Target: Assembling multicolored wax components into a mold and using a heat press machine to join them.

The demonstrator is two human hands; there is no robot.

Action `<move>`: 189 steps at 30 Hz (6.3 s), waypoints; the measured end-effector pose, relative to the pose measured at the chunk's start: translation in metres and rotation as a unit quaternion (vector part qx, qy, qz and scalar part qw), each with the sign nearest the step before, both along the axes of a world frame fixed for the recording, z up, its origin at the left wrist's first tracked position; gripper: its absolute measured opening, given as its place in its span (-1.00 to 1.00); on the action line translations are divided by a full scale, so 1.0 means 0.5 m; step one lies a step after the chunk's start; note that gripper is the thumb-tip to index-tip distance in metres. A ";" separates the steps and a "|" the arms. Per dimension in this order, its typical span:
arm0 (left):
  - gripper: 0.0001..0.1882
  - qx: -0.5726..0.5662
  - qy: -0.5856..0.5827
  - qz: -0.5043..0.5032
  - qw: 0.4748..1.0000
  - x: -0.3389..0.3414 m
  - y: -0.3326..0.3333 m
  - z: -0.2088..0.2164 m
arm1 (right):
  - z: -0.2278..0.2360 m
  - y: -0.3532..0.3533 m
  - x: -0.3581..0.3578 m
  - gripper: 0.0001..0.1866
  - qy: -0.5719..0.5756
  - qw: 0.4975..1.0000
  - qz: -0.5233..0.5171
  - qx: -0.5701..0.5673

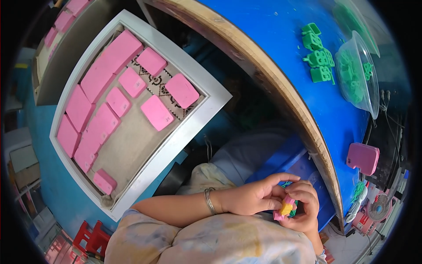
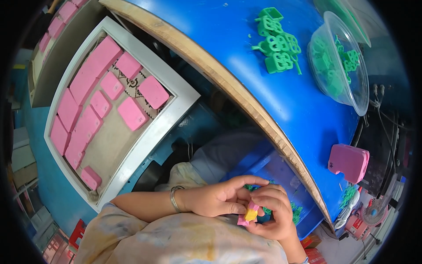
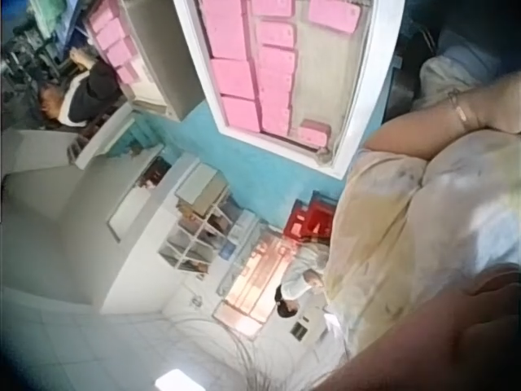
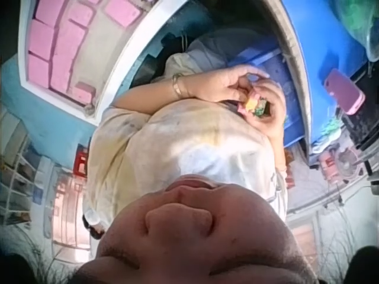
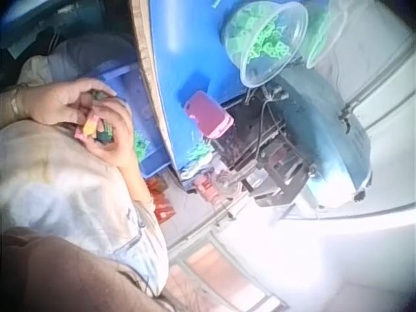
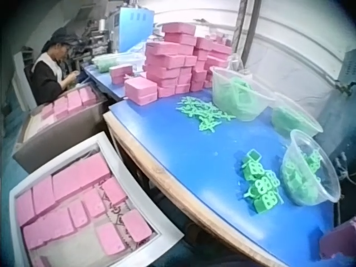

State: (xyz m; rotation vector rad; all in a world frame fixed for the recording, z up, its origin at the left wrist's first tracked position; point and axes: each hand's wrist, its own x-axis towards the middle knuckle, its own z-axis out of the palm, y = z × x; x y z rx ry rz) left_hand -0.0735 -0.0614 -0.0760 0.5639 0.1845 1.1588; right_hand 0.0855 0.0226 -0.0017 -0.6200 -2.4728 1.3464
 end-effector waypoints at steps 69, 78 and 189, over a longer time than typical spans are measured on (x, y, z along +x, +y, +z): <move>-0.33 0.170 0.463 0.241 0.836 0.185 0.213 0.212 | 0.082 0.079 0.150 -0.38 0.078 0.859 -0.336 0.378; -0.40 0.180 0.495 0.263 0.809 0.167 0.221 0.212 | 0.086 0.075 0.170 -0.31 0.085 0.873 -0.321 0.358; -0.24 0.159 0.315 0.092 0.931 0.157 0.105 0.227 | 0.053 0.046 0.169 -0.66 0.338 0.925 -0.135 -0.113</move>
